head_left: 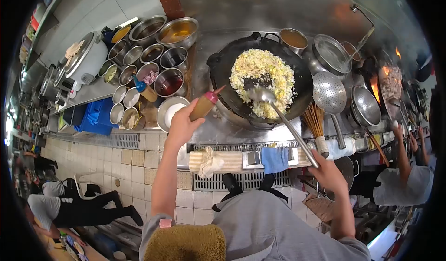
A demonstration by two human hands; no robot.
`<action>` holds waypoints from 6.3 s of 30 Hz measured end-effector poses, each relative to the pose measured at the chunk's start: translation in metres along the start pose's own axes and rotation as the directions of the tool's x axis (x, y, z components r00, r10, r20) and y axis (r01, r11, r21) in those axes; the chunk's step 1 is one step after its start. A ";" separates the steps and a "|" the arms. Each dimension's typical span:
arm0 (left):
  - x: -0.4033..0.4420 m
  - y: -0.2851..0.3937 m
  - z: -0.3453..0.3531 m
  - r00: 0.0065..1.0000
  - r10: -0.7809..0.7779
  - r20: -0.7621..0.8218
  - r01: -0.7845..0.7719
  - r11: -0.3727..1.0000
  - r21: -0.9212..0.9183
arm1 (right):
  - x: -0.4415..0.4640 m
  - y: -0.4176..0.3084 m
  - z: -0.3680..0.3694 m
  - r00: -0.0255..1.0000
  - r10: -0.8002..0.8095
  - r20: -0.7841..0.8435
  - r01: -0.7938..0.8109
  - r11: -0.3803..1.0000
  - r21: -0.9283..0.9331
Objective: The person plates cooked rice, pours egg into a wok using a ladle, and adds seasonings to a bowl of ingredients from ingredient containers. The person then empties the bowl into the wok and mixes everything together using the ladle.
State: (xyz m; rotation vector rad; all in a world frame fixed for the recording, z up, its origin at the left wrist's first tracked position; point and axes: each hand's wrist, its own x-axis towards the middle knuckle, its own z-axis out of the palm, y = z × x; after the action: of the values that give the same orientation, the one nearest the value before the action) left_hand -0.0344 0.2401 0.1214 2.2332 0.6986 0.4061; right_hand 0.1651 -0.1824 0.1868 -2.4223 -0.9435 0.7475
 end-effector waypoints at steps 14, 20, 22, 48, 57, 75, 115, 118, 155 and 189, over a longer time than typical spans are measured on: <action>0.028 -0.011 0.021 0.997 -0.065 -0.039 0.067 0.996 0.052 | 0.096 0.030 0.096 0.933 -0.250 -0.259 0.265 0.964 0.025; 0.004 -0.094 -0.011 0.904 -0.004 -0.427 -0.097 0.972 -0.216 | -0.039 -0.032 -0.016 0.994 0.104 0.009 -0.104 0.993 -0.059; 0.001 -0.083 -0.040 0.859 -0.131 -0.495 -0.068 0.928 -0.365 | -0.046 -0.038 -0.020 0.989 0.143 0.024 -0.138 0.982 -0.132; -0.012 -0.154 0.004 0.611 -0.291 -0.736 0.108 0.952 -0.287 | 0.130 0.029 0.024 0.983 0.088 -0.162 0.043 0.743 0.668; -0.022 0.081 0.190 0.864 0.442 -0.239 -0.410 0.895 0.175 | 0.121 0.062 0.055 0.956 -0.277 -0.093 0.290 0.939 0.185; -0.041 0.128 0.229 0.884 0.440 -0.160 -0.407 0.891 0.202 | -0.022 0.057 -0.081 0.984 -0.082 0.161 0.094 0.993 -0.071; 0.011 0.075 0.235 0.890 0.452 -0.060 -0.399 0.837 0.375 | 0.092 0.038 0.046 0.994 0.097 0.041 -0.085 0.515 0.853; 0.005 0.079 0.233 0.914 0.400 -0.061 -0.342 0.845 0.412 | 0.068 0.038 0.044 0.996 0.011 0.085 -0.083 0.374 0.924; 0.002 0.087 0.233 0.982 0.191 -0.014 -0.176 0.932 0.317 | 0.071 0.039 0.059 0.986 0.073 0.152 -0.166 0.287 0.943; 0.002 0.078 0.240 0.938 0.287 -0.193 -0.235 0.938 0.254 | 0.066 0.068 0.045 0.990 -0.121 -0.071 0.109 0.982 -0.157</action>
State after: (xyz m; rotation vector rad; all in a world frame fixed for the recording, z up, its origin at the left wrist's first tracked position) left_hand 0.1105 0.0611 0.0184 2.5360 0.5864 0.7587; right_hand 0.2110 -0.1722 0.0931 -2.4818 -1.1353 0.5510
